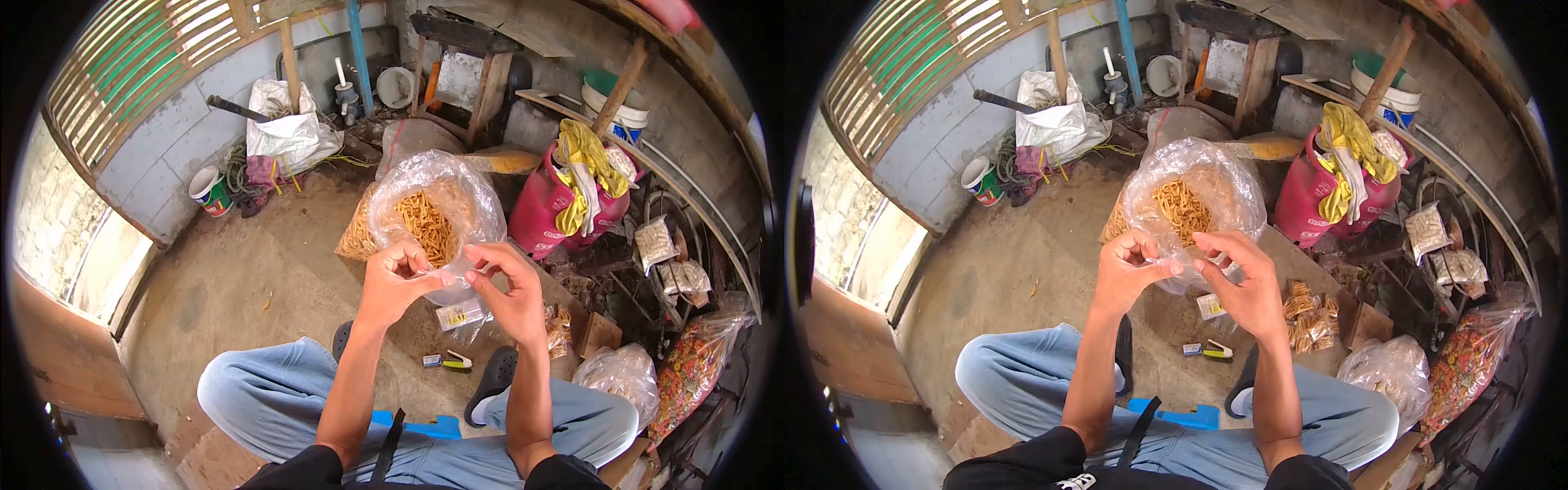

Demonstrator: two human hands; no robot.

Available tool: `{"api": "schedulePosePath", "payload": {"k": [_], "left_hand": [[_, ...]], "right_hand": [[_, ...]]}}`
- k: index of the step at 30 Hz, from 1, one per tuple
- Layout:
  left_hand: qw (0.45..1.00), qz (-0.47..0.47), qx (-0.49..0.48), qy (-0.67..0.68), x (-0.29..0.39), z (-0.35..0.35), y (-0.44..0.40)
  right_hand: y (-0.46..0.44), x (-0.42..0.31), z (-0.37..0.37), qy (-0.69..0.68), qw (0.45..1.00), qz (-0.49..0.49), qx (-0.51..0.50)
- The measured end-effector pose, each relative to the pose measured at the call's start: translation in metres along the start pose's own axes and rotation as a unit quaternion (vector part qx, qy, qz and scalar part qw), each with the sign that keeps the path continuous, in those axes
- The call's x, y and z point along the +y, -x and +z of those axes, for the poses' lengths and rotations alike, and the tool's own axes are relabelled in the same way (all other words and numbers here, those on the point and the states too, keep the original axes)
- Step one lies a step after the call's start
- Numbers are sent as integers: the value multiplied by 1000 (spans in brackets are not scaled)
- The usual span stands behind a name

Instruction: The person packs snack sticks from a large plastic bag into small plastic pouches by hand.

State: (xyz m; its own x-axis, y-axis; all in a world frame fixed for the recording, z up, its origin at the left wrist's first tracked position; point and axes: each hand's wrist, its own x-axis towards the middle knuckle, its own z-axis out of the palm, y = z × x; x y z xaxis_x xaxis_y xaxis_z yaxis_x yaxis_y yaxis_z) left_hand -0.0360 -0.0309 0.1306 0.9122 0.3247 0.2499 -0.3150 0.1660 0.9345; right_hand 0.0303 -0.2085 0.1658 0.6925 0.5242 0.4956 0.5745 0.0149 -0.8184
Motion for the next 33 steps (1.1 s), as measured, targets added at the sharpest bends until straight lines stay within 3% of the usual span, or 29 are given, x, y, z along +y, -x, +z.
{"api": "schedulePosePath", "payload": {"k": [4, 7, 9, 13, 16, 18, 21, 24, 28, 30, 31, 33], "left_hand": [[998, -50, -21, -17, 0, 6, 1], [998, -54, -30, 3, -1, 16, 2], [996, -54, -27, -67, 2, 21, 3], [976, -30, -82, -197, -6, 20, 2], [988, -1, -67, -137, -5, 30, 4], [957, 18, -123, -261, 3, 27, 2], [941, 33, -131, -311, 4, 27, 1], [927, 53, -141, -343, -2, 24, -1], [937, 49, -132, -321, -12, 21, -2], [949, -45, -154, -270, -5, 20, -2], [950, -46, -153, -270, -9, 18, -2], [978, -55, -101, -176, -22, 14, -2]], "right_hand": [[3, 0, 1, 20, 1000, 8, 11], [7, 3, 0, -11, 998, 66, 22], [9, 5, -1, -30, 993, 112, 18], [9, 6, -4, -48, 992, 111, 47], [6, 3, -9, 24, 997, 48, 57], [4, 0, -10, 122, 989, -10, 84], [3, -1, -10, 176, 980, -59, 76], [5, 5, -10, 199, 978, -44, 52], [6, 4, -12, 206, 977, -42, 22], [6, 0, -11, 178, 984, -16, -6], [7, 3, -11, 179, 984, -15, -7], [10, 15, -11, 26, 998, 55, -26]]}}
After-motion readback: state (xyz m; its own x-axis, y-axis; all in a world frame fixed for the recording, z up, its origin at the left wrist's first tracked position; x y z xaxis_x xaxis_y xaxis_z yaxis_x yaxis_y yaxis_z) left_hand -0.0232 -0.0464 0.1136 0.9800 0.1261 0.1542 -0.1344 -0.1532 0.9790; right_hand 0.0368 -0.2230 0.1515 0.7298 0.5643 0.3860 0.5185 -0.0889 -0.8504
